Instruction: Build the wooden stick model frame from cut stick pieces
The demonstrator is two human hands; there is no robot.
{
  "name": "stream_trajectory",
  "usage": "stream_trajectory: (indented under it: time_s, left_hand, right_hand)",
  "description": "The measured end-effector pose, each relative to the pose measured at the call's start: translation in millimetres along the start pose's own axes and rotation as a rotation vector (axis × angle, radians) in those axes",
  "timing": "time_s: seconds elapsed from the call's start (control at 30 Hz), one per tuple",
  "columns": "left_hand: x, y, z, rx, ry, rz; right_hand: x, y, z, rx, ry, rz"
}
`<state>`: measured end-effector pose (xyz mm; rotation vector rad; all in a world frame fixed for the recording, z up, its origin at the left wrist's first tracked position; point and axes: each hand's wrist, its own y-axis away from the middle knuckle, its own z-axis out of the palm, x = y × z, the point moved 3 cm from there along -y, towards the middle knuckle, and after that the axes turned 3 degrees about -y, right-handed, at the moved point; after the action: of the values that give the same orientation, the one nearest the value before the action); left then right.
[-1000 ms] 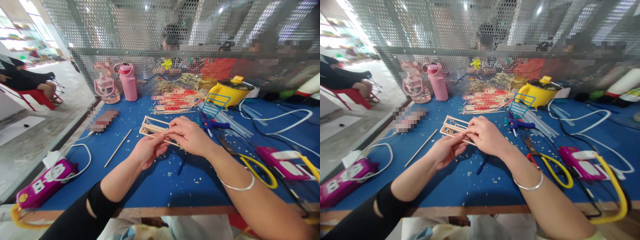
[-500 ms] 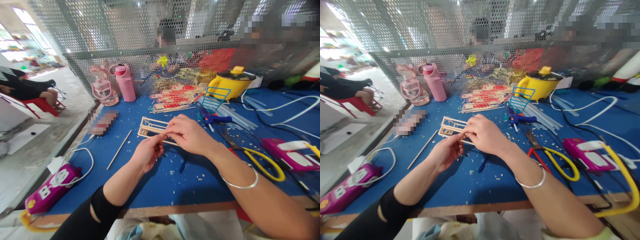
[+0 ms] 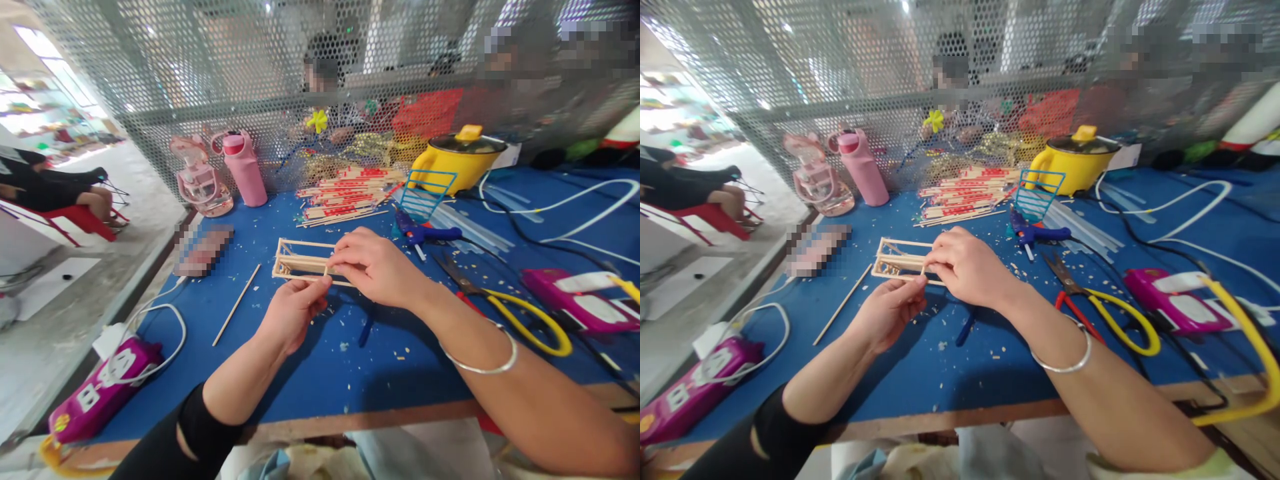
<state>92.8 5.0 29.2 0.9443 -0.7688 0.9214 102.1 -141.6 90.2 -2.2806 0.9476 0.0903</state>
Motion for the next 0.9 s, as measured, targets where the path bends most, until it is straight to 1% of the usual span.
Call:
stream_trajectory:
  time_s: [0.07,0.3,0.4,0.5,0.6,0.77,0.83,0.9]
  left_hand:
    - [0.6,-0.8,-1.1,-0.026,-0.022,0.020]
    - [0.7,-4.0,-7.2,-0.056,-0.122,0.049]
    - [0.7,-2.3,-4.9,-0.061,-0.068,0.021]
    - [0.5,0.3,-1.4,-0.030,0.027,-0.016]
    - [0.9,1.2,1.2,0.010,0.074,0.015]
    - [-1.6,-1.3,3.0,0.040,0.091,0.039]
    - [-2.1,-1.5,3.0,0.055,0.089,0.043]
    - [-1.9,-0.9,3.1,0.068,0.082,0.042]
  right_hand:
    - [-0.3,0.1,-0.2,-0.001,-0.003,0.004]
    - [-2.4,1.6,0.4,0.011,-0.016,-0.018]
    - [-2.3,1.8,0.3,0.007,-0.013,-0.016]
    - [-2.2,2.1,0.4,-0.003,-0.011,-0.014]
    - [-3.4,2.5,0.8,-0.007,-0.018,-0.011]
    - [-5.3,3.4,0.0,-0.011,-0.050,-0.007]
    - [-2.7,4.7,-4.5,0.047,-0.116,0.023]
    - [2.9,7.3,-12.7,0.179,-0.169,0.084]
